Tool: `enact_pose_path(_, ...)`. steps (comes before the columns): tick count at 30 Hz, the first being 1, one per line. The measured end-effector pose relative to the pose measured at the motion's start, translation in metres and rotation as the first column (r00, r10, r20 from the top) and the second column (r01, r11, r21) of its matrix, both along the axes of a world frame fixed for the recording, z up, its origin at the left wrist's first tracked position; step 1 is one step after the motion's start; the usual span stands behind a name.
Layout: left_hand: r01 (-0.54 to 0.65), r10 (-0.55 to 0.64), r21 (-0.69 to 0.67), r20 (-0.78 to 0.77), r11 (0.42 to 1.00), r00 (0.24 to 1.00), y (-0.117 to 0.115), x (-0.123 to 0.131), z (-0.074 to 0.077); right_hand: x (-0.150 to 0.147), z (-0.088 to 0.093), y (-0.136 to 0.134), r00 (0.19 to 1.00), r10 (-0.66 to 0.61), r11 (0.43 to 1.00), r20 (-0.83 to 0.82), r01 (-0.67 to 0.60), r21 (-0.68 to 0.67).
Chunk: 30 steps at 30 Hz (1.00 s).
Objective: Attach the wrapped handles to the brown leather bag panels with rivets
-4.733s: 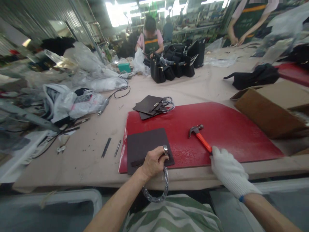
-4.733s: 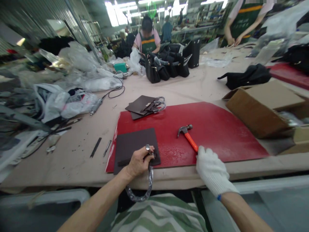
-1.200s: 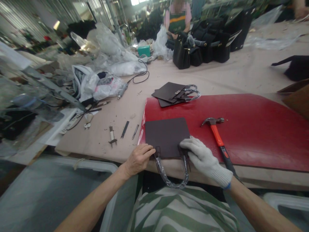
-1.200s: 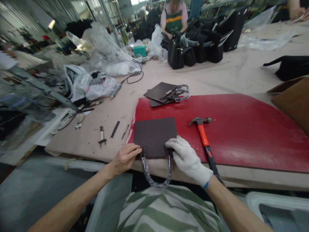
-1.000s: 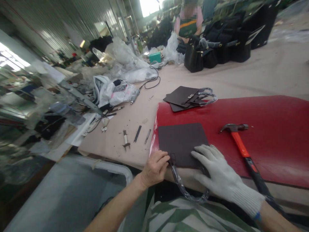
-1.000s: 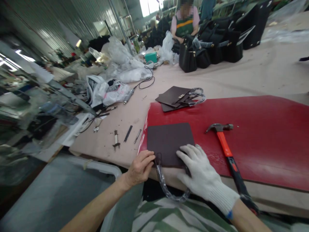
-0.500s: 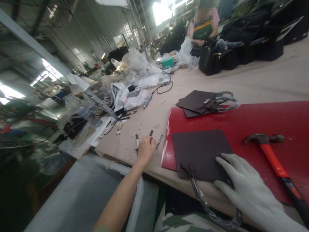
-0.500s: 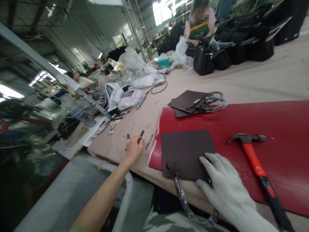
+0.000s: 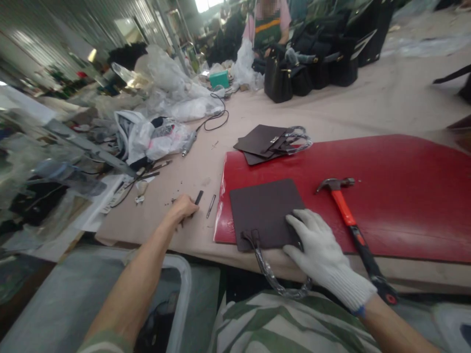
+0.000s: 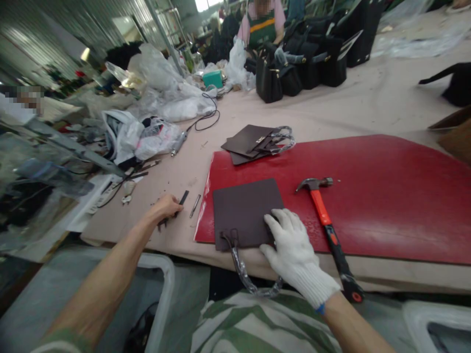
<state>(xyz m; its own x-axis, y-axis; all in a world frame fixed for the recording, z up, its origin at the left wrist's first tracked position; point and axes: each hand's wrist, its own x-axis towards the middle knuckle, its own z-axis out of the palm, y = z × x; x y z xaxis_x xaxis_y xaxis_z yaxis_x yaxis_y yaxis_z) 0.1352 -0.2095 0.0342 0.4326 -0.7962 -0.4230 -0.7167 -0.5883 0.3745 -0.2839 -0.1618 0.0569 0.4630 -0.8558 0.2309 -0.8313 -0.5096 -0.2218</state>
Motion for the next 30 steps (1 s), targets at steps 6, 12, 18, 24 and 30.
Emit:
enact_pose_path(6,-0.074,0.016,-0.152,-0.348,0.986,0.937,0.027,-0.009,0.006,-0.001,0.007,0.039,0.947,-0.240,0.971,0.213,0.237,0.040)
enact_pose_path(12,-0.451,-0.025,-0.345,-0.815,0.823,0.579,0.056,-0.069,0.016,-0.005,0.001,0.087,0.408,-0.774,0.631,0.484,0.430,0.646)
enact_pose_path(18,-0.507,-0.179,-0.308,-0.941,0.805,0.287,0.062,-0.150,0.015,0.000,-0.010,0.090,-0.212,-0.963,0.222,0.168,-0.263,0.939)
enact_pose_path(24,-0.374,-0.204,-0.336,-0.914,0.864,0.350,0.057,-0.192,0.007,0.002,-0.017,0.089,-0.211,-0.976,0.089,-0.057,-0.619,0.780)
enact_pose_path(30,-0.277,-0.161,-0.282,-0.907,0.919,0.389,0.064,-0.203,0.009,0.010,-0.020,0.088,0.193,-0.911,0.226,0.365,-0.506,0.832)
